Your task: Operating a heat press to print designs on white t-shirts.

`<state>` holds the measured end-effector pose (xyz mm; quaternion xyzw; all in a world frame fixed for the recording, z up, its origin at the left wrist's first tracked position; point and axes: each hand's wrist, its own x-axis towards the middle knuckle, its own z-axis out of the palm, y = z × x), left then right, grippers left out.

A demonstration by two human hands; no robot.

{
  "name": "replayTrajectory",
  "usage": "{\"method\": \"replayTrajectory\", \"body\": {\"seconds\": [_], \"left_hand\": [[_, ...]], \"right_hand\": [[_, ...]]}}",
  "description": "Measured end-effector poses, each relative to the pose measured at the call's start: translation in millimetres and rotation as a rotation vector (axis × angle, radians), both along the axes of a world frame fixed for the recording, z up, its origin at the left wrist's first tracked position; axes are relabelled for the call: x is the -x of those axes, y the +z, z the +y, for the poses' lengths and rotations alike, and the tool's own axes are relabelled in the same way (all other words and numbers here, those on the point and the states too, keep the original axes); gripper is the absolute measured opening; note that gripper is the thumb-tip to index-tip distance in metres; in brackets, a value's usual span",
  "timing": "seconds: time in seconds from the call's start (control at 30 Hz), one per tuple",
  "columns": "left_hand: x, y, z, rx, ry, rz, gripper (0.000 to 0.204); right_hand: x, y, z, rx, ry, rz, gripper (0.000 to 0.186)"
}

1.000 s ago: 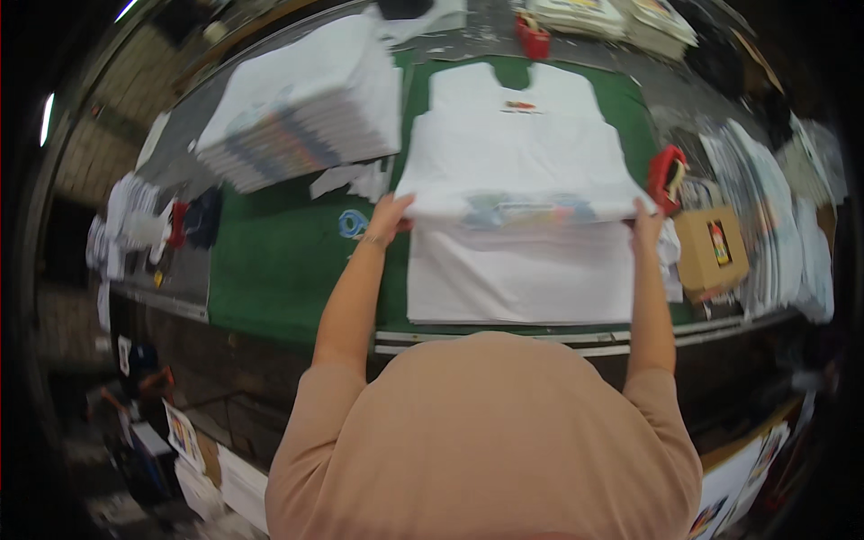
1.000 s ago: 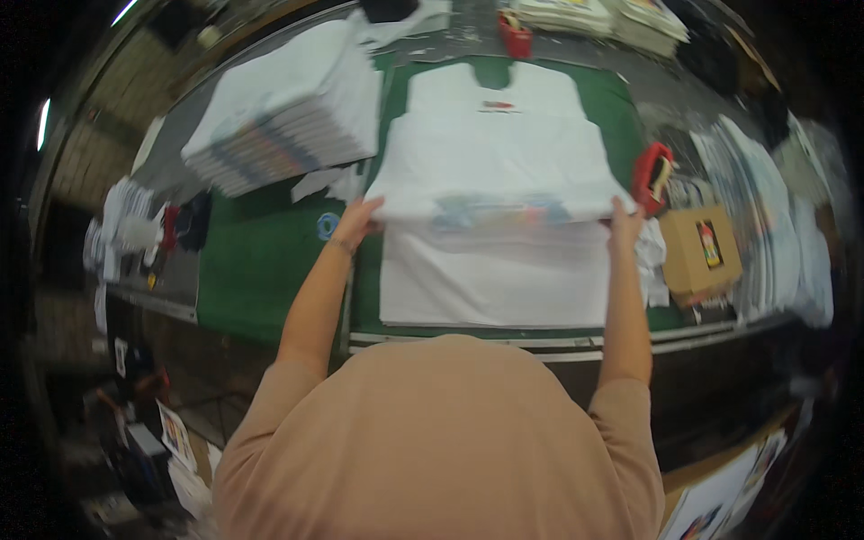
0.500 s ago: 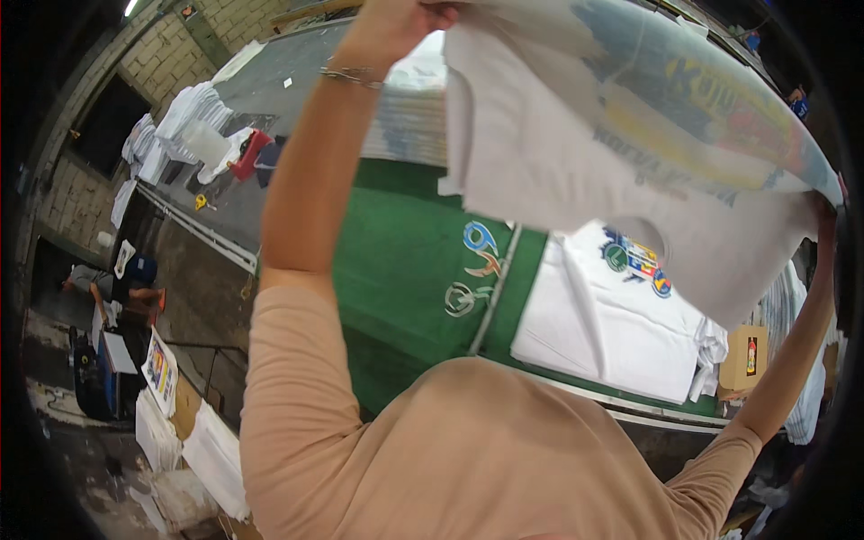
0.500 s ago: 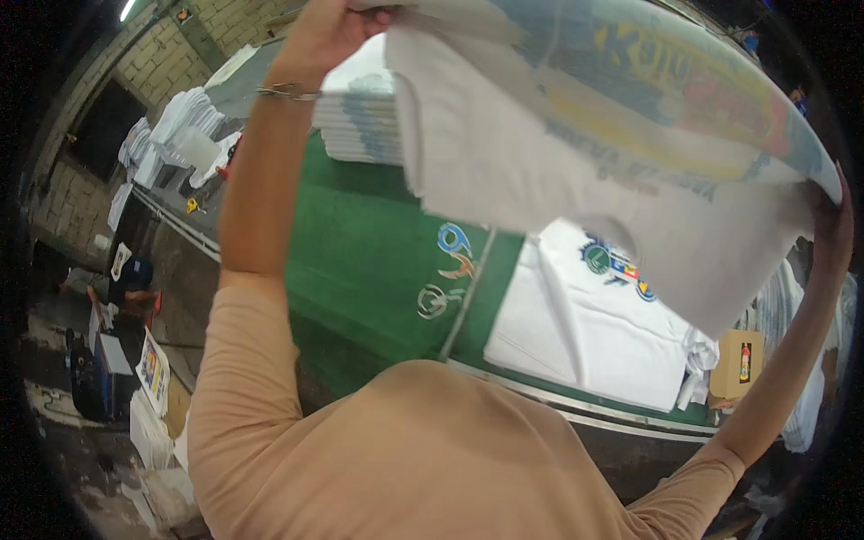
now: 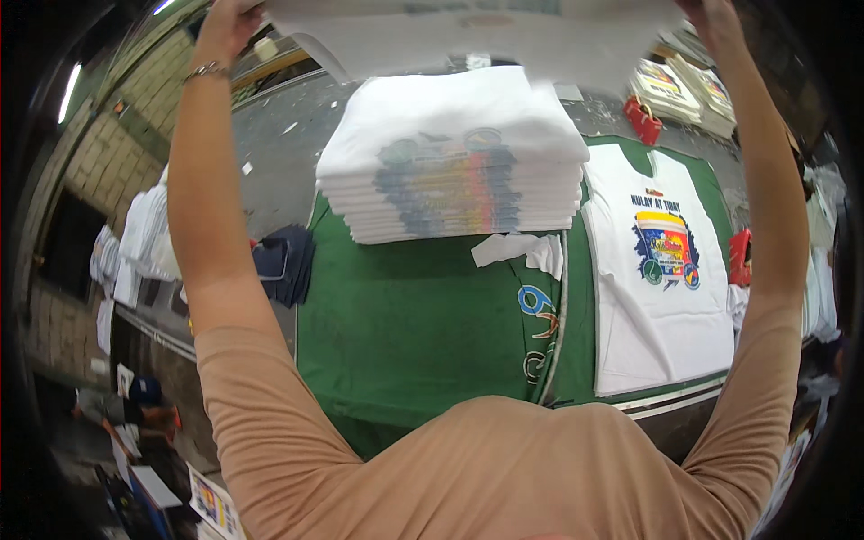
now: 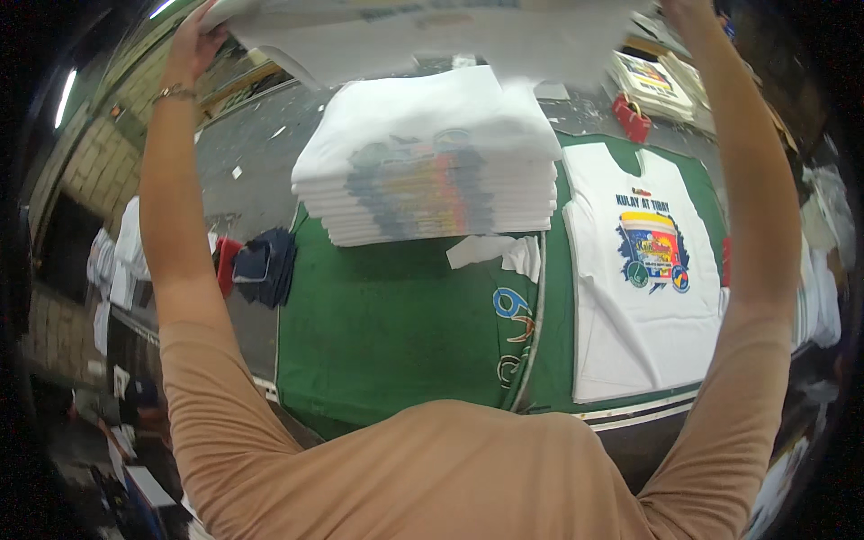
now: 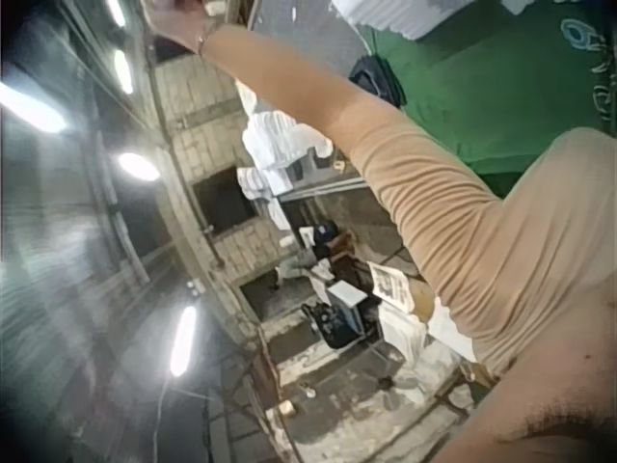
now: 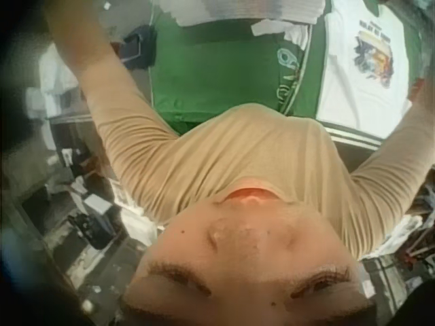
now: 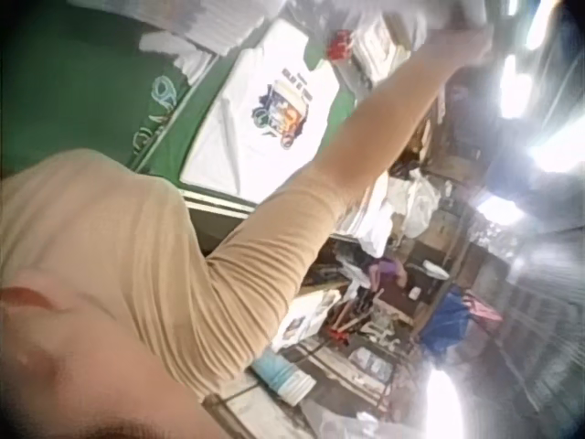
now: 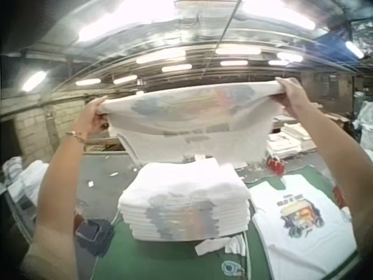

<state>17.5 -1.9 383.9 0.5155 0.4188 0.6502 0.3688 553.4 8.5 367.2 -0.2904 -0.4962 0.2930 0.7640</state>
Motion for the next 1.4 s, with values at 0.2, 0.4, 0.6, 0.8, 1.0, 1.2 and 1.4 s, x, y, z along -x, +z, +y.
{"method": "replayTrajectory", "body": {"seconds": [0.2,0.4,0.6,0.8,1.0,1.2,1.4], "left_hand": [[54,-153,49,0.078,0.273,0.243,0.026],[61,-386,21,0.138,0.414,0.449,0.032],[32,-397,-7,-0.212,1.061,0.693,0.042],[-221,-447,-129,-0.005,0.023,0.433,0.02],[-431,-501,-237,0.118,-0.761,0.635,0.029],[-523,-512,-284,-0.604,-0.551,1.286,0.033],[-529,-491,-285,-0.791,-0.933,1.872,0.018]], "right_hand": [[57,-136,63,0.188,-0.054,0.277,0.033],[52,-362,53,0.553,-0.173,-0.082,0.066],[-7,-337,-43,0.594,0.029,-0.037,0.042],[-173,-455,-283,0.867,-0.557,-0.693,0.021],[-160,-439,-493,1.113,-0.559,-0.185,0.017],[-166,-357,-660,0.894,-0.875,0.041,0.011],[-133,-250,-829,1.459,-1.587,-0.193,0.012]]}}
